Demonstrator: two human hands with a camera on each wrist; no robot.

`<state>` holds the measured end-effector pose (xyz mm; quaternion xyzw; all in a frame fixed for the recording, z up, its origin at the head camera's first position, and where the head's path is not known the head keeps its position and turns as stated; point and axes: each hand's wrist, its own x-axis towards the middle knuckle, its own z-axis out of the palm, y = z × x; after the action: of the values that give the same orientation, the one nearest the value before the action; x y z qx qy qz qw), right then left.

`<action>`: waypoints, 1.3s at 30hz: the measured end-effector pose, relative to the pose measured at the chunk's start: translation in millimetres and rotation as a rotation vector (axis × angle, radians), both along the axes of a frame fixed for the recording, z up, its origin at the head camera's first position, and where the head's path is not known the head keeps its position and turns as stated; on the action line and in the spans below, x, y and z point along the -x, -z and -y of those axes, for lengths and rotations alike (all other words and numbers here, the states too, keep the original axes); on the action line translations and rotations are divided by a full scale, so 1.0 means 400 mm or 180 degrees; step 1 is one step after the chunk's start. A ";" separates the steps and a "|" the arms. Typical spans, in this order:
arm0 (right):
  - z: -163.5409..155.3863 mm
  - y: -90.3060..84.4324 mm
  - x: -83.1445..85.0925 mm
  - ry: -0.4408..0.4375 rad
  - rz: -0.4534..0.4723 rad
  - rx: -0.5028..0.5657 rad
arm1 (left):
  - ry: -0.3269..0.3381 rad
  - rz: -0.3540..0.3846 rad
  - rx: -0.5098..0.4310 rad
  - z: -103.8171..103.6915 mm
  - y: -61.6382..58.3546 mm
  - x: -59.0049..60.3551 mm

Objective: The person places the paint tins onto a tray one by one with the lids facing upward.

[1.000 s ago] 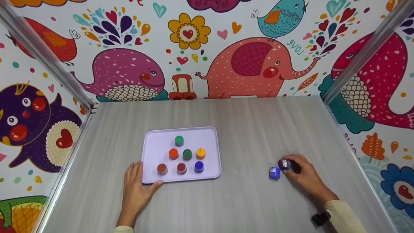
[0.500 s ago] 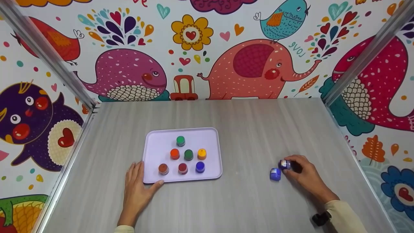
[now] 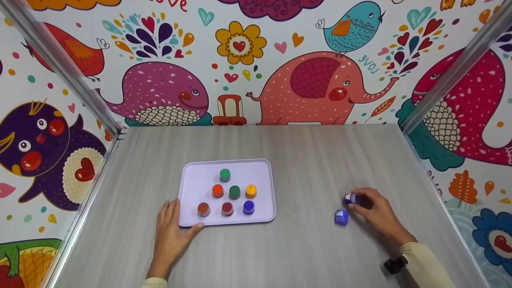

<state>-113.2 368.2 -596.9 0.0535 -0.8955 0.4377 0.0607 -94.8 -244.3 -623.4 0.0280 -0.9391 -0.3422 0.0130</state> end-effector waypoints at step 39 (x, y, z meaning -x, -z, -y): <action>0.153 -0.017 0.158 -0.0577 -0.0171 -0.0126 | -0.0003 -0.0009 0.0003 0.002 0.003 -0.002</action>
<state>-176.3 307.1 -590.1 0.1473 -0.8935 0.4220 0.0438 -94.1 -244.9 -624.5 0.0280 -0.9392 -0.3418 0.0145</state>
